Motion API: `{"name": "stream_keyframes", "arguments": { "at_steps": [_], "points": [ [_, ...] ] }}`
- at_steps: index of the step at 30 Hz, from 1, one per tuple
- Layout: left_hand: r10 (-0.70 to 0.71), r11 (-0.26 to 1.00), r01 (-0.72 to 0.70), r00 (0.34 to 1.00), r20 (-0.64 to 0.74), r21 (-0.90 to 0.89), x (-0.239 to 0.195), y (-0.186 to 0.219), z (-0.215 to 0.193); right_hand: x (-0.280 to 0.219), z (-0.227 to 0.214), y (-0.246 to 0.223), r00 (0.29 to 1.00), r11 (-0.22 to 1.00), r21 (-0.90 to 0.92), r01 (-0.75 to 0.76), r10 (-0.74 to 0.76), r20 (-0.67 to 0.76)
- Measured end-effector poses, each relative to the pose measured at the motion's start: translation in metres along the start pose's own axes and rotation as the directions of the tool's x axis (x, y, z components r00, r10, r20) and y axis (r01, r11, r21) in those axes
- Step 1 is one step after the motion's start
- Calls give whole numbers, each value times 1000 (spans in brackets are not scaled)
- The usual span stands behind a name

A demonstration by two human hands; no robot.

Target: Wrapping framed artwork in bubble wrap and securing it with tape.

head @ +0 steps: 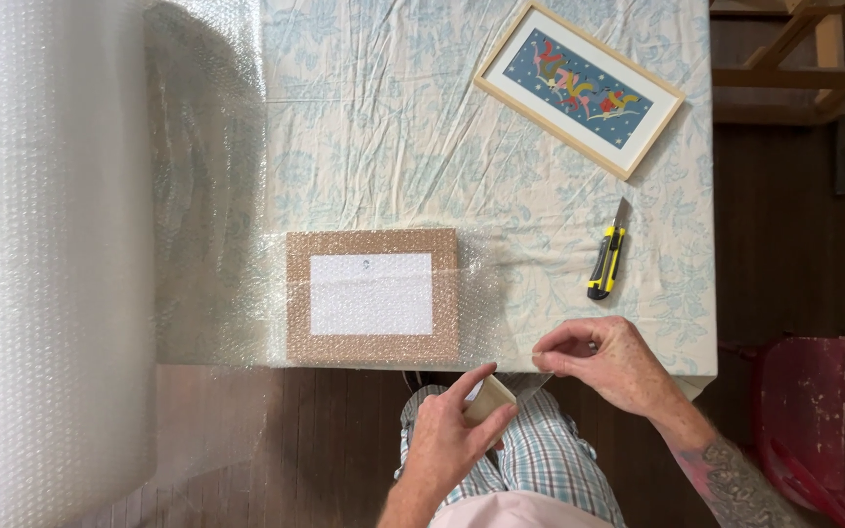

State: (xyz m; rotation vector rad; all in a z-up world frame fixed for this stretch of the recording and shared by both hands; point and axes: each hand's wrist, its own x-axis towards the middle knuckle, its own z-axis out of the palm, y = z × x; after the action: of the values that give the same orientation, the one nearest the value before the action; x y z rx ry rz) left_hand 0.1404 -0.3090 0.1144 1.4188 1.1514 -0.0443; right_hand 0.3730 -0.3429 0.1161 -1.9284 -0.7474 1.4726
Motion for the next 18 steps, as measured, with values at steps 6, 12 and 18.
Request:
{"name": "stream_keyframes", "arguments": {
  "at_steps": [6, 12, 18],
  "points": [
    [34, 996, -21, 987, 156, -85, 81, -56, 75, 36, -49, 19, 979, 977, -203, -63, 20, -205],
    [28, 986, -14, 996, 83, -167, 147, -94, 137, 108, -62, 84, 975, 932, -358, 54, -127, -183],
    [58, 998, -56, 997, 58, -36, 182, -102, 154, 135, -73, 93, 943, 832, -496, 249, -325, -70]
  ]
}}
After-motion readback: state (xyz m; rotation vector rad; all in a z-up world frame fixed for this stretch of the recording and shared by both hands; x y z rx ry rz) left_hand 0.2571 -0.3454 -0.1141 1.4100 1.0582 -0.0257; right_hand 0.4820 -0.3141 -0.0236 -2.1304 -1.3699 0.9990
